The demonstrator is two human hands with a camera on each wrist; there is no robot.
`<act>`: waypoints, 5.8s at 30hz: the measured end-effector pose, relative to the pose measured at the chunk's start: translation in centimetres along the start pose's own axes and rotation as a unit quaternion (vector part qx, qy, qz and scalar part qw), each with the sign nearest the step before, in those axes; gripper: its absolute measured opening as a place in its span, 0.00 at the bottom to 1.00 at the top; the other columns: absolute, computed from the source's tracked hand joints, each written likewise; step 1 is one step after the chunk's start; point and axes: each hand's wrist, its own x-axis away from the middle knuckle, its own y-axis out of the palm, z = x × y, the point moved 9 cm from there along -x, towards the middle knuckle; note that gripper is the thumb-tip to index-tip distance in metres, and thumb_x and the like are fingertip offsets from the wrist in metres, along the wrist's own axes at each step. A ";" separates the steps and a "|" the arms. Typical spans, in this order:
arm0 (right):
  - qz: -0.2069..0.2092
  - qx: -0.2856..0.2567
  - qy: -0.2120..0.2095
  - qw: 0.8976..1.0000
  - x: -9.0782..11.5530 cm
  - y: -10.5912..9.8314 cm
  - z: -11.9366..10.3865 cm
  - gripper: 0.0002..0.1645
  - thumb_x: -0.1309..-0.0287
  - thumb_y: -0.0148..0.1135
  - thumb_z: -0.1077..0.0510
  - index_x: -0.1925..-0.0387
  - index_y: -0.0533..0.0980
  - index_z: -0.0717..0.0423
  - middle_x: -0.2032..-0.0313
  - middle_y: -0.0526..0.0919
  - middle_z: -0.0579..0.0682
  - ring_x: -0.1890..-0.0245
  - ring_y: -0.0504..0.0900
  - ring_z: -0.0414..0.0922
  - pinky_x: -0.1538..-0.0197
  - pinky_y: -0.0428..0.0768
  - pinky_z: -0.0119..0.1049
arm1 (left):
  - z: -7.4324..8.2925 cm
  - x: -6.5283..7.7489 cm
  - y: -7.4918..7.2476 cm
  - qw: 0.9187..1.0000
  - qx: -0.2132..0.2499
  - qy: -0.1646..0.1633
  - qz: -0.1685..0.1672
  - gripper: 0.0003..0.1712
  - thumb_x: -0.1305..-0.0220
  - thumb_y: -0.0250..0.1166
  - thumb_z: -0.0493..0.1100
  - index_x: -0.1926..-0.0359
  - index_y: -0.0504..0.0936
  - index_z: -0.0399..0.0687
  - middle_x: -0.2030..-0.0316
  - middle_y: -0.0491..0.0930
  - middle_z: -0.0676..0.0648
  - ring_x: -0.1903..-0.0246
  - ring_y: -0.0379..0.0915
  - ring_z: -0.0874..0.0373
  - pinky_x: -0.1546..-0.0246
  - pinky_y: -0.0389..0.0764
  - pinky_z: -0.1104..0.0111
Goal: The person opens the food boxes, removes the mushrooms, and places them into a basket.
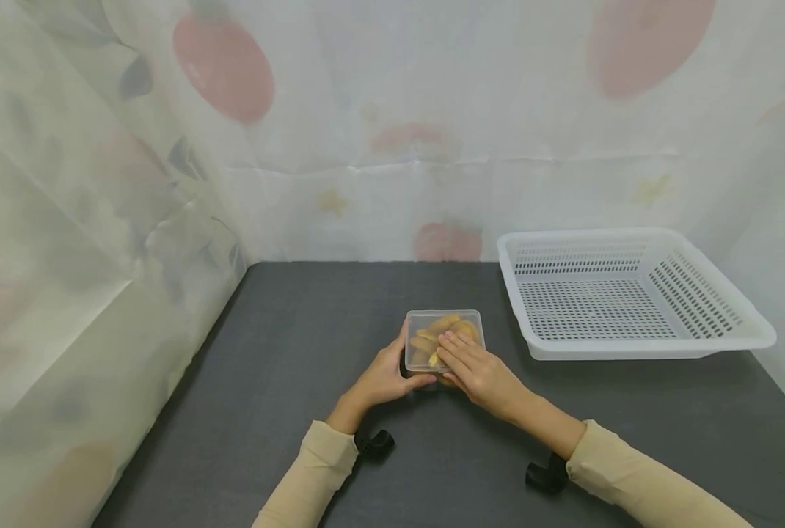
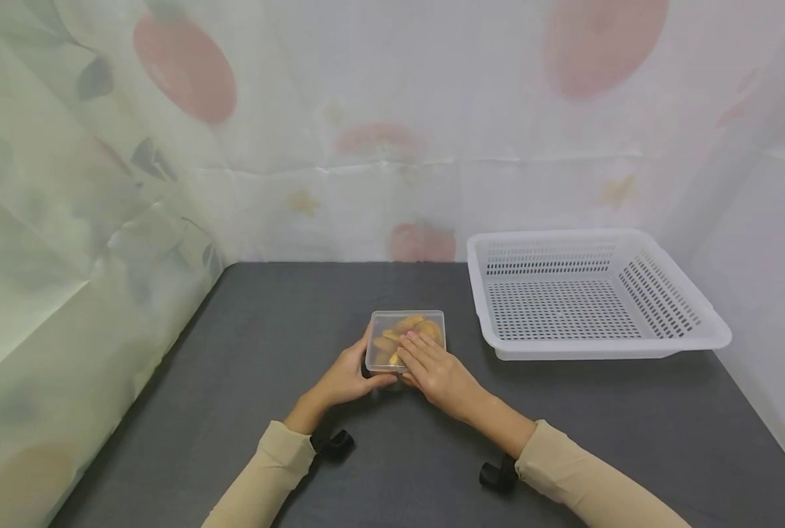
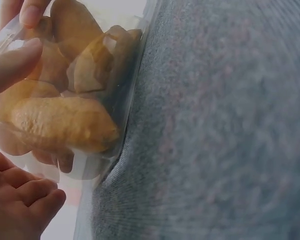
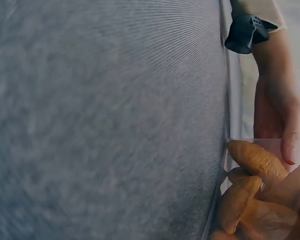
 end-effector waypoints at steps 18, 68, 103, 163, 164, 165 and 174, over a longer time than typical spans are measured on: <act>-0.031 -0.032 0.017 0.999 -0.8 -0.9 1.2 0.28 0.32 0.52 0.46 0.50 0.79 0.68 0.48 0.83 0.63 0.48 0.84 0.56 0.48 0.83 0.45 | 0.0 0.2 -0.1 1.000 0.003 -0.010 -0.006 0.67 0.47 0.73 0.54 0.25 0.34 0.36 0.26 0.54 0.35 0.28 0.55 0.41 0.30 0.63 0.48; 0.079 -0.057 0.069 0.993 0.3 -7.5 0.4 0.23 0.31 0.50 0.55 0.49 0.77 0.73 0.43 0.79 0.67 0.31 0.70 0.52 0.24 0.60 0.38 | 0.6 0.3 -2.4 0.994 0.090 0.062 0.028 0.41 0.34 0.62 0.41 0.26 0.52 0.42 0.26 0.54 0.38 0.27 0.54 0.41 0.29 0.60 0.47; 0.043 -0.045 0.120 0.991 -1.8 -5.4 4.8 0.28 0.28 0.44 0.51 0.42 0.73 0.71 0.40 0.76 0.68 0.31 0.68 0.54 0.23 0.55 0.35 | 0.9 -0.6 -1.8 0.981 0.172 0.087 0.031 0.39 0.38 0.62 0.33 0.29 0.56 0.36 0.28 0.57 0.33 0.27 0.52 0.37 0.28 0.57 0.46; -0.187 -0.089 0.341 0.917 -3.6 2.2 14.2 0.38 0.37 0.60 0.55 0.31 0.59 0.68 0.28 0.57 0.66 0.25 0.55 0.60 0.24 0.52 0.58 | -0.3 -0.3 -0.6 0.968 0.223 0.114 0.028 0.39 0.31 0.57 0.37 0.25 0.50 0.43 0.25 0.51 0.36 0.24 0.43 0.40 0.27 0.52 0.45; -0.192 -0.089 0.345 0.914 -3.6 2.3 14.2 0.38 0.36 0.60 0.55 0.31 0.59 0.68 0.28 0.57 0.66 0.25 0.54 0.60 0.24 0.52 0.58 | -0.3 -0.3 -0.6 0.968 0.222 0.116 0.028 0.39 0.31 0.56 0.37 0.25 0.50 0.43 0.25 0.50 0.36 0.24 0.43 0.40 0.27 0.52 0.45; -0.197 -0.090 0.349 0.912 -3.6 2.4 14.3 0.38 0.36 0.59 0.54 0.30 0.59 0.67 0.28 0.56 0.66 0.25 0.53 0.60 0.24 0.52 0.58 | -0.3 -0.4 -0.6 0.968 0.223 0.116 0.028 0.39 0.32 0.56 0.36 0.25 0.50 0.43 0.25 0.51 0.36 0.24 0.43 0.40 0.27 0.52 0.45; -0.151 -0.103 0.368 0.912 -3.7 1.5 14.6 0.35 0.36 0.58 0.56 0.32 0.62 0.65 0.29 0.61 0.62 0.27 0.59 0.58 0.27 0.61 0.54 | -0.3 -0.5 -0.6 0.968 0.216 0.121 0.034 0.39 0.32 0.57 0.36 0.25 0.51 0.43 0.25 0.51 0.36 0.25 0.45 0.40 0.28 0.53 0.45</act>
